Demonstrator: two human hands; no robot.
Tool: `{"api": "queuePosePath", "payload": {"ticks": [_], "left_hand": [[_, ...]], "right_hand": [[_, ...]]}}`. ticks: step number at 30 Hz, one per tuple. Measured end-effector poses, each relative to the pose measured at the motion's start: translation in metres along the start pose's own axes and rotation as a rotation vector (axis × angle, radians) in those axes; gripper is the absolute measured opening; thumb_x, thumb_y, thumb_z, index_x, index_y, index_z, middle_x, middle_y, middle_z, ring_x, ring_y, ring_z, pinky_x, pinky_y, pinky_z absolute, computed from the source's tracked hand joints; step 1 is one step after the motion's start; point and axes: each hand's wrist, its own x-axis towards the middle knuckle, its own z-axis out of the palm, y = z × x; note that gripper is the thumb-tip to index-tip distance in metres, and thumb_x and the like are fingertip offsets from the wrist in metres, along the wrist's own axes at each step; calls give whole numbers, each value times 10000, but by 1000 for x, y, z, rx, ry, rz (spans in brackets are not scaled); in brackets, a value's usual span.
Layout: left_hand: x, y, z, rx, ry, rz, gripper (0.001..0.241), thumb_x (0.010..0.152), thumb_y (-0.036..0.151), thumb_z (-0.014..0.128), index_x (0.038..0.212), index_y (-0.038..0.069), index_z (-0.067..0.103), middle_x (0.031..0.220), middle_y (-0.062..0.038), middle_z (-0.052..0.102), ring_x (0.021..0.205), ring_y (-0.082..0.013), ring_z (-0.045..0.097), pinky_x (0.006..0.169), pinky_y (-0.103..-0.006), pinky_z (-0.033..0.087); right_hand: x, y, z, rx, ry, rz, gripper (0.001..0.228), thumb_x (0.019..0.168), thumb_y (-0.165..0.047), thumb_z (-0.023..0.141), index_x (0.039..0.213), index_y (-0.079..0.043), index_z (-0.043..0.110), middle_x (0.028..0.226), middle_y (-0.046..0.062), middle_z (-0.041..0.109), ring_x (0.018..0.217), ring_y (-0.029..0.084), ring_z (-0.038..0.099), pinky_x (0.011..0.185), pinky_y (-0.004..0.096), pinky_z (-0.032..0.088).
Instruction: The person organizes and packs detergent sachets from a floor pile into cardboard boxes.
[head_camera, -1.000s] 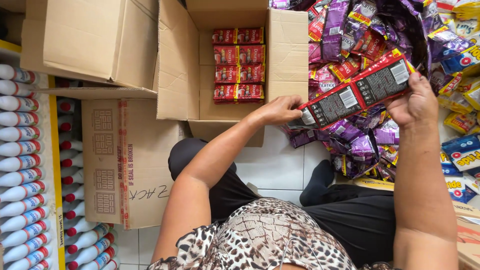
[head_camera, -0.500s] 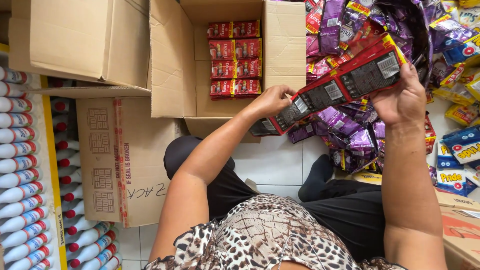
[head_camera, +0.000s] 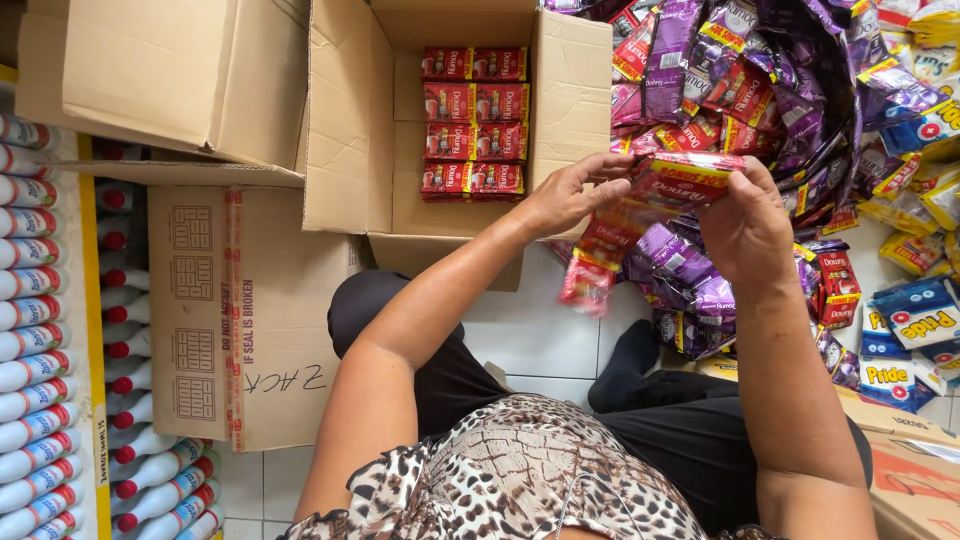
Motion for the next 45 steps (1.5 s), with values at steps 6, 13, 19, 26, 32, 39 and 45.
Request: {"api": "queuePosePath", "payload": {"ticks": [6, 13, 19, 26, 32, 39, 45], "left_hand": [[-4, 18, 3, 132, 41, 74, 498, 948, 447, 725, 1350, 158, 667, 1267, -32, 752, 1217, -183, 690, 1048, -399, 504], [-9, 9, 9, 96, 179, 98, 406, 935, 412, 763, 1237, 146, 713, 1186, -15, 766, 1141, -157, 705, 1004, -383, 548], [-16, 10, 12, -21, 185, 124, 351, 947, 342, 773, 1212, 125, 697, 1185, -4, 739, 1140, -150, 699, 972, -383, 572], [-14, 21, 6, 181, 223, 104, 416, 1001, 398, 672, 1297, 114, 603, 1286, -100, 647, 1170, -232, 659, 972, -403, 553], [-8, 2, 13, 162, 104, 147, 467, 1033, 436, 620, 1397, 145, 585, 1310, -110, 693, 1254, -238, 668, 1075, -389, 543], [-15, 18, 23, 335, -43, 245, 496, 1058, 426, 597, 1490, 188, 545, 1422, -99, 649, 1354, -301, 596, 1163, -427, 457], [-15, 32, 27, 347, -85, 283, 586, 1046, 459, 608, 1548, 191, 471, 1488, -95, 602, 1381, -290, 574, 1200, -415, 443]], "right_hand": [[4, 14, -5, -9, 26, 35, 156, 1152, -97, 500, 1195, -86, 650, 1301, 101, 704, 1285, 253, 651, 1220, 476, 458], [-1, 32, -17, -115, 26, 10, 145, 1099, -61, 564, 1210, -42, 655, 1285, 102, 693, 1265, 232, 646, 1204, 436, 465], [-4, 34, -17, -379, 1, -21, 179, 1062, -7, 590, 1232, -3, 644, 1270, 106, 682, 1224, 194, 635, 1170, 379, 473], [-5, -2, -39, 28, 115, 45, 189, 977, -111, 535, 1074, 17, 635, 1046, 154, 716, 1011, 229, 705, 1044, 360, 559], [-15, -11, -100, 209, -108, 32, 264, 997, -133, 458, 789, 3, 547, 818, 178, 663, 693, 237, 598, 725, 318, 514], [-11, 1, -82, 267, 26, 129, 250, 938, -185, 473, 878, 43, 556, 788, 172, 630, 703, 262, 598, 776, 347, 538], [-3, 16, -48, -3, 123, 188, 151, 916, -111, 522, 915, 23, 592, 964, 155, 679, 893, 242, 654, 924, 339, 549]]}}
